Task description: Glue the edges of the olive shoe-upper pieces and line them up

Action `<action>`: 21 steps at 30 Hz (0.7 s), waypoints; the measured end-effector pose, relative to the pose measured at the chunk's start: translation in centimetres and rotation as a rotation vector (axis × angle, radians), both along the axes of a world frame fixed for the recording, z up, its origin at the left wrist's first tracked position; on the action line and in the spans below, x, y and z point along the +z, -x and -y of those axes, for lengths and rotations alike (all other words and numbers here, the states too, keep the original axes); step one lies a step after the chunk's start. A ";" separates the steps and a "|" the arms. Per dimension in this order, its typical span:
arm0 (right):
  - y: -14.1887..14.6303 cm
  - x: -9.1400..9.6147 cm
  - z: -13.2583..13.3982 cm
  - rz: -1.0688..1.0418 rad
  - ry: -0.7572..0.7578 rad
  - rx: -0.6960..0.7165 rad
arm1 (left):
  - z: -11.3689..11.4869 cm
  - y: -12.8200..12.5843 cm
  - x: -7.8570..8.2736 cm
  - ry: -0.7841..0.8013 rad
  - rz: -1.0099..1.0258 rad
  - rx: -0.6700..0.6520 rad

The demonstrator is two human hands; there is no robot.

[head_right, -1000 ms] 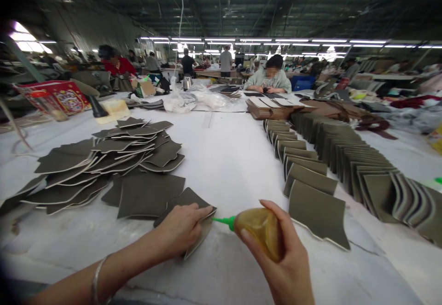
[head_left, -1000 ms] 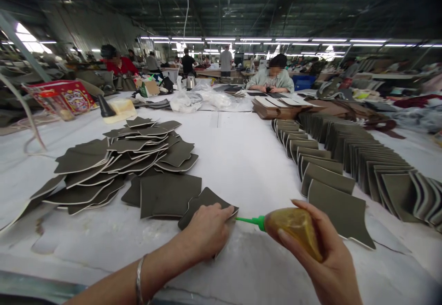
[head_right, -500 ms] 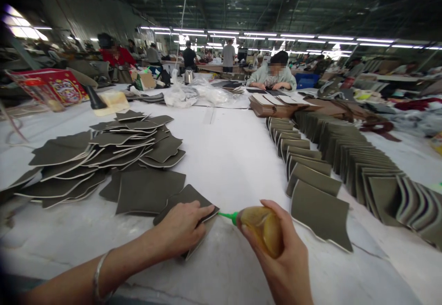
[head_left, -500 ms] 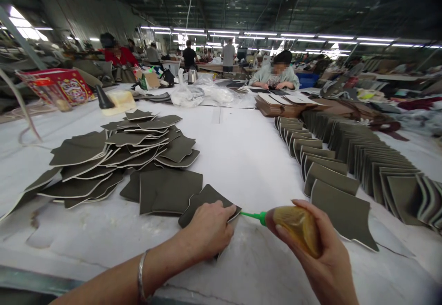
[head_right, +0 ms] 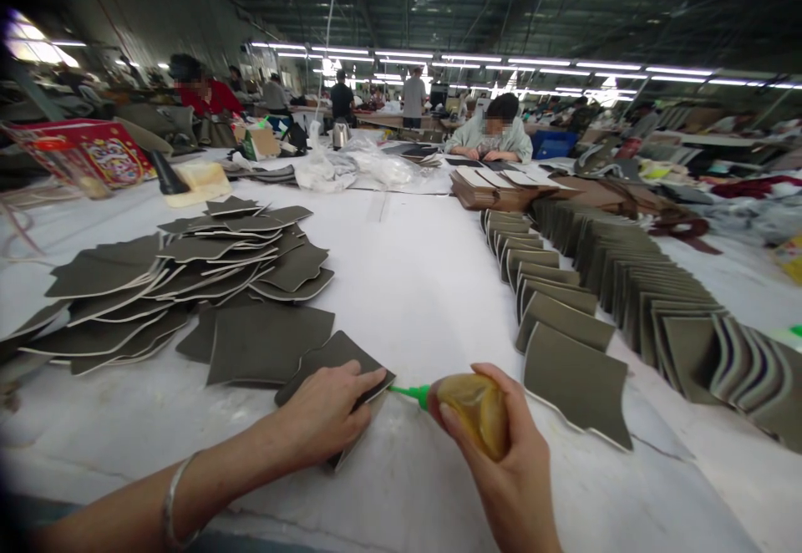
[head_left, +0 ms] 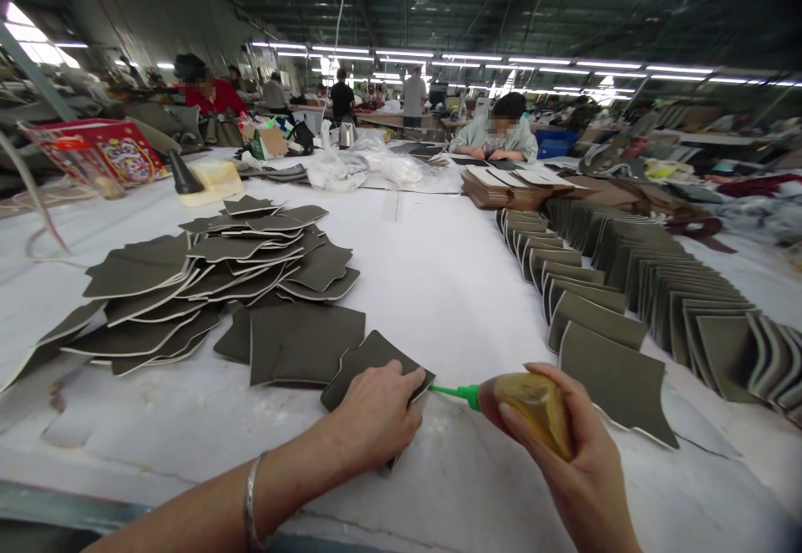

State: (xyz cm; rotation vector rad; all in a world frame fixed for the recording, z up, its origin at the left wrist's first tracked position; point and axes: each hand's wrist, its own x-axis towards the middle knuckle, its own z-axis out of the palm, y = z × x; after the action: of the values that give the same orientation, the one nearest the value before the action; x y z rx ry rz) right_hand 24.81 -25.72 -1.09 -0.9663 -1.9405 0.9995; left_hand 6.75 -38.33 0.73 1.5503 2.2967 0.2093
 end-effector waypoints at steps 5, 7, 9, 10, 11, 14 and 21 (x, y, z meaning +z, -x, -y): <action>-0.4 -0.3 0.0 -0.013 0.125 0.060 | 0.2 0.0 -0.3 -0.015 -0.005 -0.003; -0.4 -0.5 -0.1 -0.030 0.132 0.031 | 0.3 0.0 -0.3 -0.023 0.002 0.005; -0.4 -0.5 0.2 -0.035 0.137 0.030 | 0.4 0.0 -0.3 -0.024 0.010 0.011; -0.4 -0.5 0.5 -0.035 0.151 0.040 | 0.5 0.1 -0.4 -0.021 0.012 0.010; -0.4 -0.5 0.8 -0.035 0.176 0.055 | 0.5 0.1 -0.4 -0.016 0.013 0.006; -0.5 -0.4 1.6 -0.041 0.246 0.085 | 0.6 0.1 -0.5 -0.011 0.005 0.002; -1.1 -1.0 1.7 -0.015 0.218 0.158 | 0.6 0.1 -0.7 -0.018 0.010 0.000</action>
State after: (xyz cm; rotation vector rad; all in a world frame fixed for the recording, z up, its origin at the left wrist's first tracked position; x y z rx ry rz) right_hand 25.93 -27.40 -2.11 -0.9305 -1.9478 1.3269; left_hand 6.65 -38.98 0.03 1.5551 2.2932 0.2372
